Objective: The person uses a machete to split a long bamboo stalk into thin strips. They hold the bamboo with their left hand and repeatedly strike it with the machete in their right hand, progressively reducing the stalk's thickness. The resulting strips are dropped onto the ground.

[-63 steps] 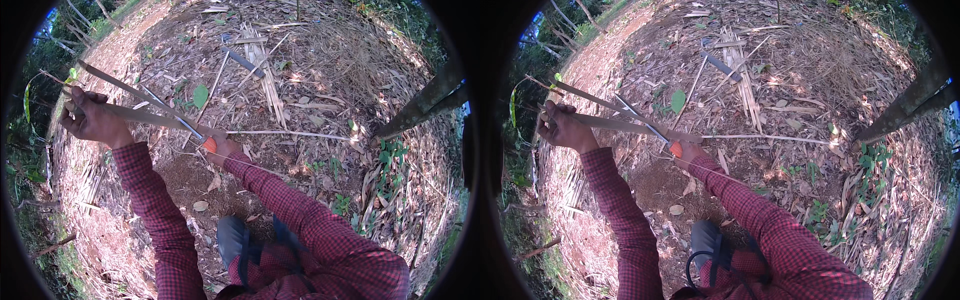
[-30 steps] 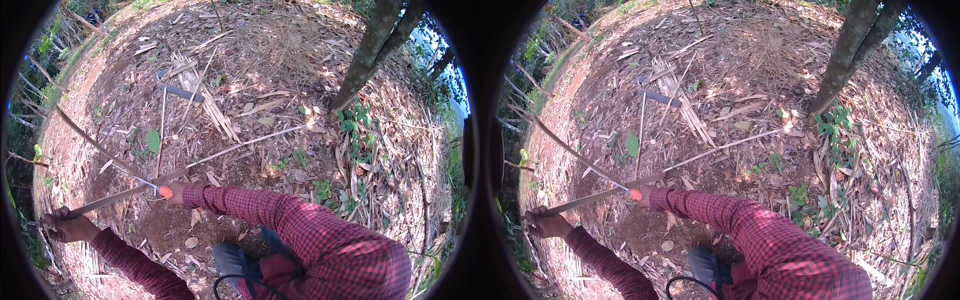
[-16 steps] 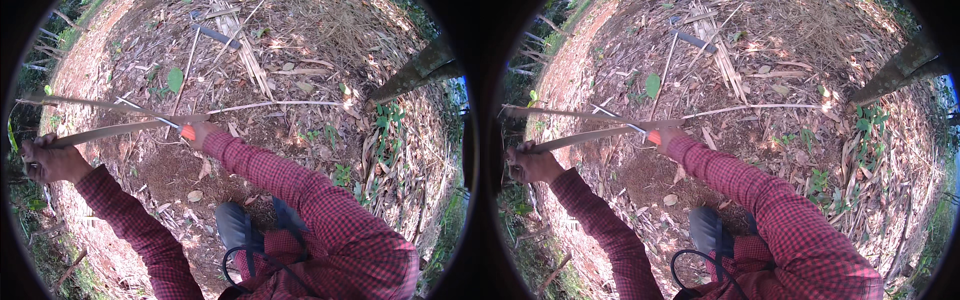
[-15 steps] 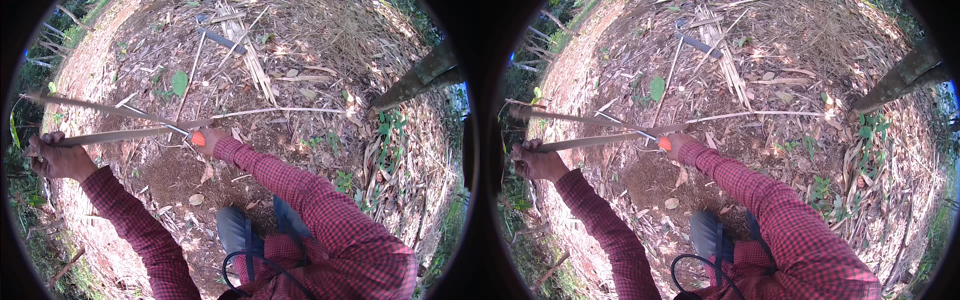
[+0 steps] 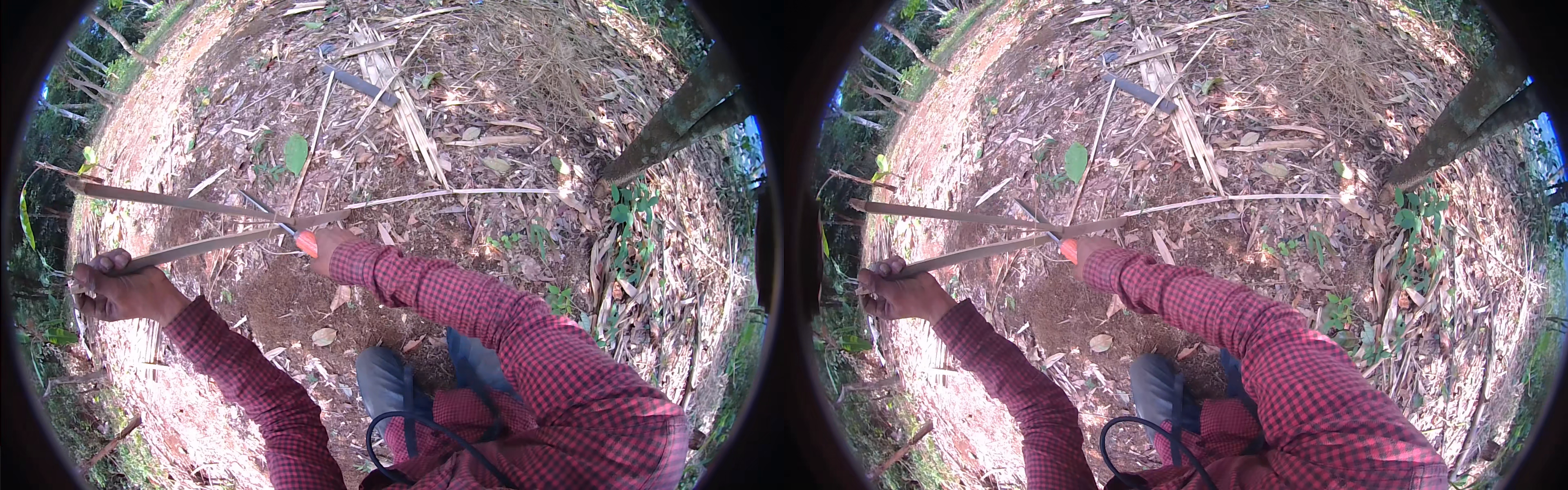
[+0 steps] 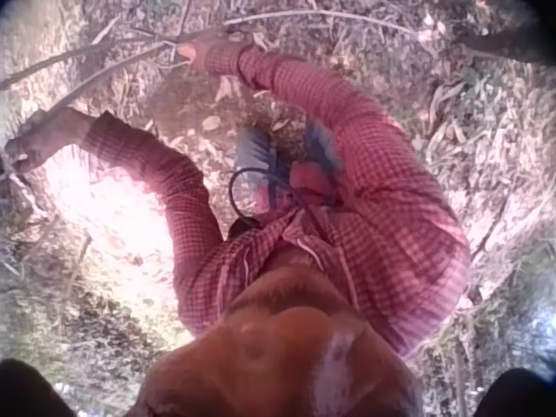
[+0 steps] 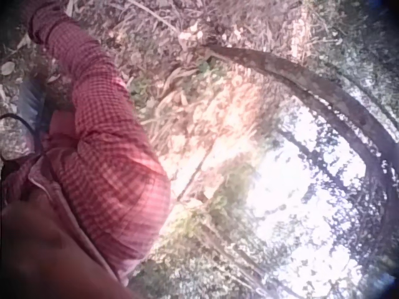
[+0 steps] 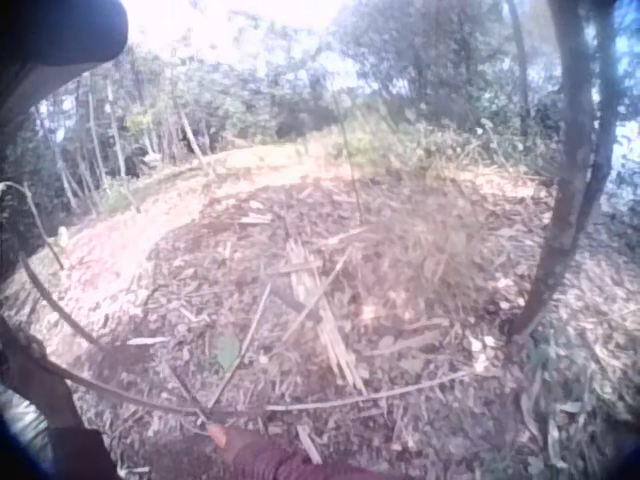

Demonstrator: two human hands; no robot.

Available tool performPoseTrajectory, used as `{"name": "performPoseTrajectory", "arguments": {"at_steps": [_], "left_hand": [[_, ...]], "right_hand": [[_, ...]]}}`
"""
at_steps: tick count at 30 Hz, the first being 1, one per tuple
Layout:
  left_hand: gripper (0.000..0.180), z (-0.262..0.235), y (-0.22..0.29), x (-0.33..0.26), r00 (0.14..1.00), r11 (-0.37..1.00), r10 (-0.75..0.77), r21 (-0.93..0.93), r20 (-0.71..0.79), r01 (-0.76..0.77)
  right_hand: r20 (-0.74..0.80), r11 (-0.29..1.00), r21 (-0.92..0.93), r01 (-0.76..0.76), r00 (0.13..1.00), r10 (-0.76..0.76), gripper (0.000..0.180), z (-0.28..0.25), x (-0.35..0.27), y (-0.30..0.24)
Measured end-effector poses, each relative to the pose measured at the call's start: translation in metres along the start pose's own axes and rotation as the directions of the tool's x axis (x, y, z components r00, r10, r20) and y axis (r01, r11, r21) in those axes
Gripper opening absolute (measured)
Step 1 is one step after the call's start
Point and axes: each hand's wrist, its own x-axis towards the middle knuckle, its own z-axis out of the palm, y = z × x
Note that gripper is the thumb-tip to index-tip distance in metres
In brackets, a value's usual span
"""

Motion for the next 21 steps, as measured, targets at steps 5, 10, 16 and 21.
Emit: {"name": "performPoseTrajectory", "arguments": {"at_steps": [5,10,16,21], "left_hand": [[0.017,0.011,0.005,0.007,0.996,0.997,0.068,0.041,0.063,-0.071],[0.024,0.023,-0.025,0.019,0.995,0.997,0.077,0.008,0.067,-0.077],[0.033,-0.004,-0.024,0.024,0.988,0.998,-0.028,0.066,0.153,0.018],[0.033,0.027,-0.029,0.017,0.992,0.997,0.049,0.055,0.116,-0.056]], "right_hand": [[-0.016,0.998,0.056,-0.026,1.000,0.027,0.048,0.020,-0.006,0.000],[-0.124,0.972,0.207,0.109,0.989,-0.084,0.051,0.036,0.042,0.053],[0.072,0.993,-0.088,-0.080,0.994,0.086,0.050,-0.010,-0.002,-0.017],[-0.184,0.998,0.053,0.020,0.983,-0.010,0.053,0.031,0.023,0.032]]}}
